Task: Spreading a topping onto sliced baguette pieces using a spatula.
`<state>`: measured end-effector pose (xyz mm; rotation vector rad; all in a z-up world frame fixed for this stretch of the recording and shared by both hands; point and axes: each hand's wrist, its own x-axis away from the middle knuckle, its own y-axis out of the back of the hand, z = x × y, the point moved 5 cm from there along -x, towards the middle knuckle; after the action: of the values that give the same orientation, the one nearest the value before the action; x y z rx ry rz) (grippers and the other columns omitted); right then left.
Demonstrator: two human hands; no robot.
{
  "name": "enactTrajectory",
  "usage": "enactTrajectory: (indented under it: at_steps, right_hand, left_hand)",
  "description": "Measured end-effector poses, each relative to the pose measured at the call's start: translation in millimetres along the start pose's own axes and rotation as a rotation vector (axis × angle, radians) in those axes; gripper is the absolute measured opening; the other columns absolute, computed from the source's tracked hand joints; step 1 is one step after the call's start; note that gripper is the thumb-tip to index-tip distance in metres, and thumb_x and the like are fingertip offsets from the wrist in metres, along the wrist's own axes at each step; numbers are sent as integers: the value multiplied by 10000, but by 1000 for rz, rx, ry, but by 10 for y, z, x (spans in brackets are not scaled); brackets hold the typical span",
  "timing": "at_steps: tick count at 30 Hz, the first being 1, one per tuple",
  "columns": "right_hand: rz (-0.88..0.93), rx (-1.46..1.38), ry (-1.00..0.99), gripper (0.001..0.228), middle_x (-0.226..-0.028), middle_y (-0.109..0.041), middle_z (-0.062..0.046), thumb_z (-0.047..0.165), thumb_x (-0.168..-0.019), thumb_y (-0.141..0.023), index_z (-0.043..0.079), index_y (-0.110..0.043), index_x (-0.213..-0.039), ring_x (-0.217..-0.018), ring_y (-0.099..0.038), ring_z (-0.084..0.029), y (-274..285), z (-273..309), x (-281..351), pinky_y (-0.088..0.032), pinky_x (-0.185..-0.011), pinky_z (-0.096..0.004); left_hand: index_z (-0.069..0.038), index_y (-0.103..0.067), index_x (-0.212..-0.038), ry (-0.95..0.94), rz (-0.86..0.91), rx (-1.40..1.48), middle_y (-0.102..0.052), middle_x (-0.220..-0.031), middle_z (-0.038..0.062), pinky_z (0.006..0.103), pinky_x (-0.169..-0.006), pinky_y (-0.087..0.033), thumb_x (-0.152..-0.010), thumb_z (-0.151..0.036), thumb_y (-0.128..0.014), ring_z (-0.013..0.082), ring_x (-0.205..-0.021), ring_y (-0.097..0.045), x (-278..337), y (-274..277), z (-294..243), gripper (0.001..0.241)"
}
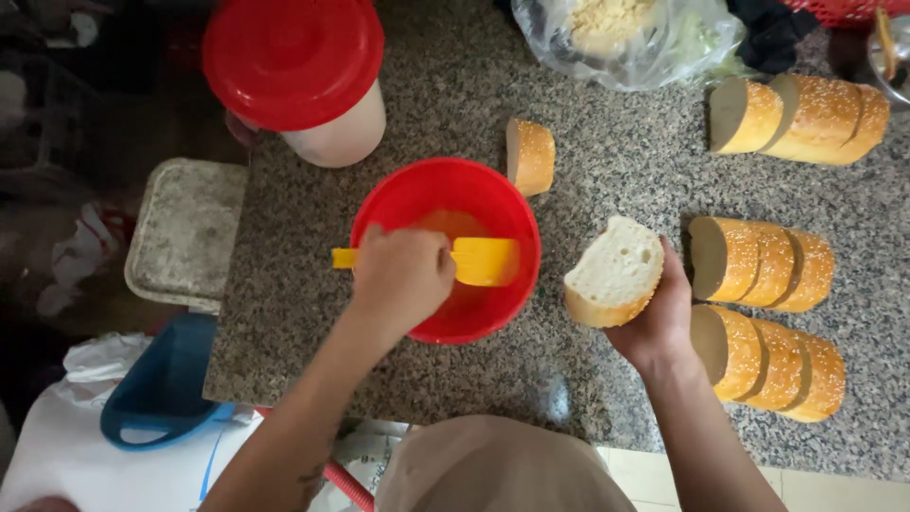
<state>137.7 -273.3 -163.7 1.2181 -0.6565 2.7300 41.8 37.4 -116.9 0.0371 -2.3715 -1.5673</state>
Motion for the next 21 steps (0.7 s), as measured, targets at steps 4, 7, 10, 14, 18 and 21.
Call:
enactTrajectory:
  at_steps: [4, 7, 10, 14, 18, 21]
  right_hand:
    - [7, 1, 43, 724, -1501, -780, -135, 737, -1065, -524, 191, -748, -1484, -1387, -754, -419, -90, 27, -36, -540, -1251, -663]
    - [15, 17, 56, 716, -1440, -799, -162, 711, -1025, -599, 161, -753, -1456, -1355, -768, -412, -355, 97, 199, -543, -1247, -661]
    - [120, 14, -13, 758, -1566, -691, -183, 587, -1091, -411, 128, -601, -1664, -1366, -670, -348, -633, 64, 471, -536, -1152, -555]
    - [166, 44, -59, 675, -1410, -769, -211, 601, -1135, -444, 84, -686, -1496, -1181, -741, -351, -626, -84, 483, -594, -977, -515]
    - [163, -38, -71, 662, -1417, -781, -191, 565, -1147, -484, 50, -695, -1506, -1177, -740, -318, -638, -30, 570, -594, -983, -469]
    - [171, -11, -66, 768, -1545, -695, -233, 576, -1087, -384, 131, -601, -1674, -1316, -697, -384, -631, 123, 604, -576, -1042, -542]
  left_hand:
    - [-150, -918, -1061, -112, -102, 128, -888, -961, 117, 553, -1090, -516, -1061, -240, -673, 429, -948, -850, 270, 707, -239, 261]
    - [-170, -887, -1133, -306, -392, -31, -834, -937, 28, 514, -999, -577, -1042, -324, -831, 303, -944, -832, 448, 1164, -591, 187]
    - [-157, -795, -1162, -457, -787, -275, -713, -1118, -20, 462, -1046, -411, -1001, -150, -909, 228, -1049, -621, 620, 1342, -931, 198]
    - [-113, -832, -1284, -561, -887, -539, -745, -1223, 30, 426, -990, -390, -1041, -235, -817, 218, -1037, -569, 602, 1130, -1126, 273]
    - [-84, -795, -1307, -659, -841, -745, -725, -1271, 64, 373, -870, -396, -1043, -281, -766, 221, -1049, -595, 663, 927, -1173, 330]
    - [-203, -838, -1351, -765, -837, -885, -823, -1248, -7, 363, -893, -395, -1095, -324, -861, 128, -1056, -644, 659, 789, -859, 284]
